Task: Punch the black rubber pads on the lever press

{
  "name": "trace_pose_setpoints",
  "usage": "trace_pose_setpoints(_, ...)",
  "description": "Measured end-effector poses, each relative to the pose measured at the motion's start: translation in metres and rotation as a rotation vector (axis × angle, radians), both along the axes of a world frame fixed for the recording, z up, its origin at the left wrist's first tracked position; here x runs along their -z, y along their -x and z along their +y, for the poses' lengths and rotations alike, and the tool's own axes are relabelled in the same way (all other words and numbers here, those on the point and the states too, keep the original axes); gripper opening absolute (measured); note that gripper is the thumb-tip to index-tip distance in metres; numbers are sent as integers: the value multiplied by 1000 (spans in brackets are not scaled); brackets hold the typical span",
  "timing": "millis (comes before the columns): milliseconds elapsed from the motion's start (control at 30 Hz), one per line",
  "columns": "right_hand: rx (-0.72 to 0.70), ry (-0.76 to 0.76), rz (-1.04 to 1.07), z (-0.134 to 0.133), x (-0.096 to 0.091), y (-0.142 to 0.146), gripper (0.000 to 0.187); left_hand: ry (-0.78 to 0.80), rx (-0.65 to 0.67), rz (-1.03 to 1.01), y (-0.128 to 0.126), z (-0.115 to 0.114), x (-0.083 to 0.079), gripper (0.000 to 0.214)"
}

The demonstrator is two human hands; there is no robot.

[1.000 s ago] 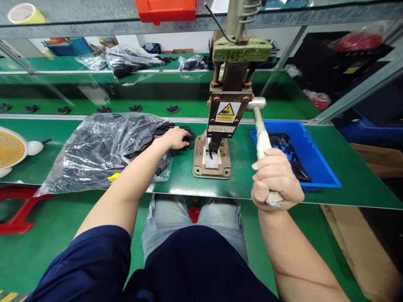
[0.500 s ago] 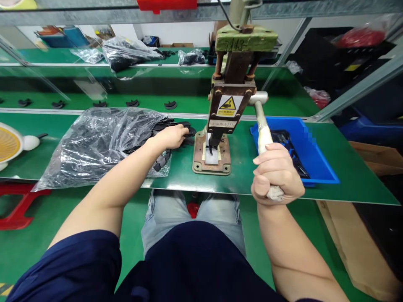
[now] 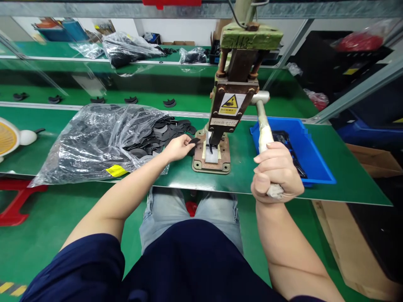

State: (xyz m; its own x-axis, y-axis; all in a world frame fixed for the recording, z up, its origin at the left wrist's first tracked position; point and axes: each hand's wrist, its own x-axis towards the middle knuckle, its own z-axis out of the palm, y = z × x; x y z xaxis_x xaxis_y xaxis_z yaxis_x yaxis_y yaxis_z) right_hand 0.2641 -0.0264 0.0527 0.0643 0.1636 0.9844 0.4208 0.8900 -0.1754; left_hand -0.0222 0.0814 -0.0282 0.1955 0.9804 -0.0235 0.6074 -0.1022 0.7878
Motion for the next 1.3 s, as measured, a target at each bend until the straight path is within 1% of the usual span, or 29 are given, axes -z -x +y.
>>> trace_pose_setpoints(67, -2, -5, -3, 0, 0, 0, 32, 121, -17, -134, -4, 2, -5, 25)
trace_pose_setpoints(133, 1, -11, 1, 1, 0, 0, 32, 231, 8, -246, -12, 3, -11, 29)
trace_pose_setpoints(200, 6, -15, 3, 0, 0, 0, 32, 285, 38, -318, -22, 3, -16, 33)
trace_pose_setpoints(300, 9, 16, -13, -2, -1, -1, 32, 319, 59, -375, -36, 5, -17, 36)
trace_pose_setpoints(400, 11, 45, -22, -6, -1, -1, 33, 336, 70, -359, -42, 10, -17, 29)
trace_pose_setpoints(500, 6, 42, -21, -6, -2, -1, 35, 352, 72, -322, -43, 14, -20, 25)
trace_pose_setpoints(633, -3, 38, -19, -5, -1, -1, 37, 369, 67, -343, -43, 16, -22, 29)
trace_pose_setpoints(800, 7, 55, -14, -7, -1, 0, 39, 351, 55, -374, -43, 17, -16, 33)
trace_pose_setpoints(933, 26, 68, -1, -8, -2, 1, 41, 379, 83, -356, -41, 18, -13, 37)
trace_pose_setpoints(1133, 22, 100, -3, -11, -1, 1, 41, 390, 68, -345, -41, 17, -11, 34)
trace_pose_setpoints(1300, 20, 93, -1, -8, 0, -1, 40, 476, 53, -293, -43, 21, -14, 37)
